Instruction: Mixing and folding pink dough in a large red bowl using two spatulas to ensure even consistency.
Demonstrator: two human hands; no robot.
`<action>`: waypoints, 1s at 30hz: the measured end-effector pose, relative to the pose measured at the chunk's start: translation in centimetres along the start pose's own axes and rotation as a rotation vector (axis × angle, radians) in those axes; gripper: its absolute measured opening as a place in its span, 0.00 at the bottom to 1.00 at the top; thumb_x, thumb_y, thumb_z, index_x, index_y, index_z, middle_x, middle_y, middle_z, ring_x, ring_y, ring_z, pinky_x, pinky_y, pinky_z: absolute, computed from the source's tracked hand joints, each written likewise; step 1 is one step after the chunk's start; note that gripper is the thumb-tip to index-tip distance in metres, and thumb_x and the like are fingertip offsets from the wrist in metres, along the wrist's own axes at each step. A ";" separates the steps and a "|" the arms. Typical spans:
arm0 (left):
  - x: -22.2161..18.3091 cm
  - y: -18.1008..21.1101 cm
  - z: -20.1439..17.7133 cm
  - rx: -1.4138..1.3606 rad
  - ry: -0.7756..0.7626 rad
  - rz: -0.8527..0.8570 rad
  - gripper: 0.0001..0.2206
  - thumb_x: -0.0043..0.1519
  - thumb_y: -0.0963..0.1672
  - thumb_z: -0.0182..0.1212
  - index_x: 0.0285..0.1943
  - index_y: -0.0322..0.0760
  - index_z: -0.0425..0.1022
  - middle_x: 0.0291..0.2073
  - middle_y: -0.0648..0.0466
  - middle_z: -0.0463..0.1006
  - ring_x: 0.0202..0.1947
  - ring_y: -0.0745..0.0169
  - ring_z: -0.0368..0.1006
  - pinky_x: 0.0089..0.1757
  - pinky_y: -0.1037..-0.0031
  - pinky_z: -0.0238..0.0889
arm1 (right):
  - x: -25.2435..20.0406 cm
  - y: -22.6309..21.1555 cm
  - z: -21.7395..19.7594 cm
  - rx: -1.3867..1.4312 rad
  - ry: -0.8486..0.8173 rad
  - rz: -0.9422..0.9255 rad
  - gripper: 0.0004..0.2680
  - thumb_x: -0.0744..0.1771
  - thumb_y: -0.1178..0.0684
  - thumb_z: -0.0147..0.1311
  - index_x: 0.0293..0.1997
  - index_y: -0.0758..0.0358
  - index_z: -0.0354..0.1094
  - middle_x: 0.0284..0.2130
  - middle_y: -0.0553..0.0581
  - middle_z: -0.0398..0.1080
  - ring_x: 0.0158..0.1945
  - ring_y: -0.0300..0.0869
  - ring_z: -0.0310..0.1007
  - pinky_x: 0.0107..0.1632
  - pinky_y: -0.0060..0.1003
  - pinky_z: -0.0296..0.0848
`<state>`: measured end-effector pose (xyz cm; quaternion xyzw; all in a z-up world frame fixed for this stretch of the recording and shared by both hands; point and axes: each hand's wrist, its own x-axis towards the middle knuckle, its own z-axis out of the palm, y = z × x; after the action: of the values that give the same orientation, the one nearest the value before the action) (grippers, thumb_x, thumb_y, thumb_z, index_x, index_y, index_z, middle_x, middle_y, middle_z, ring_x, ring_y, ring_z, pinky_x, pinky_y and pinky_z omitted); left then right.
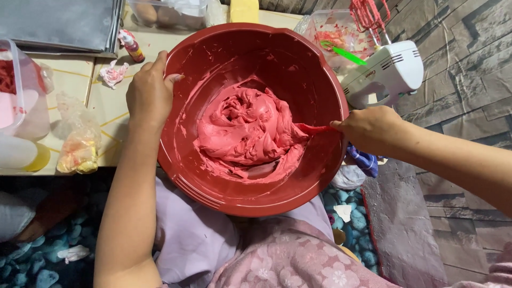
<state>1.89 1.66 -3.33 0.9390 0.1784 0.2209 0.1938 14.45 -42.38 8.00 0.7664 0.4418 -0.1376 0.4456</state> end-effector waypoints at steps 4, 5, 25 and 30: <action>-0.3 1.2 -1.0 -0.004 -0.009 -0.039 0.22 0.67 0.43 0.67 0.71 0.38 0.70 0.43 0.42 0.79 0.36 0.36 0.74 0.27 0.48 0.67 | -0.6 -0.7 -1.1 0.108 -0.024 -0.098 0.17 0.68 0.52 0.47 0.66 0.45 0.61 0.44 0.50 0.78 0.44 0.47 0.82 0.28 0.47 0.79; -0.3 1.5 -1.2 0.001 -0.025 -0.072 0.23 0.67 0.42 0.66 0.72 0.38 0.69 0.44 0.42 0.80 0.37 0.38 0.75 0.27 0.49 0.68 | -0.9 -1.0 -1.8 0.180 -0.073 -0.106 0.16 0.67 0.48 0.50 0.64 0.45 0.63 0.45 0.49 0.78 0.46 0.46 0.81 0.34 0.46 0.81; -0.1 1.3 -1.0 -0.038 0.003 -0.021 0.25 0.66 0.42 0.67 0.72 0.30 0.68 0.50 0.38 0.80 0.43 0.37 0.76 0.39 0.51 0.72 | 5.5 -4.1 -4.9 1.078 -0.263 -0.433 0.16 0.68 0.49 0.50 0.62 0.57 0.72 0.56 0.48 0.78 0.54 0.34 0.77 0.55 0.31 0.74; 0.1 1.5 -1.0 -0.016 -0.058 -0.076 0.24 0.67 0.42 0.64 0.73 0.34 0.67 0.49 0.40 0.79 0.39 0.40 0.77 0.34 0.54 0.73 | 7.1 -1.5 -3.4 1.630 -0.395 -0.566 0.17 0.73 0.52 0.45 0.21 0.65 0.59 0.12 0.56 0.60 0.11 0.37 0.52 0.15 0.31 0.53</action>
<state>1.89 0.75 -1.81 0.9360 0.2064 0.1874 0.2148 16.70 -35.34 4.79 0.6698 0.2943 -0.6445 -0.2220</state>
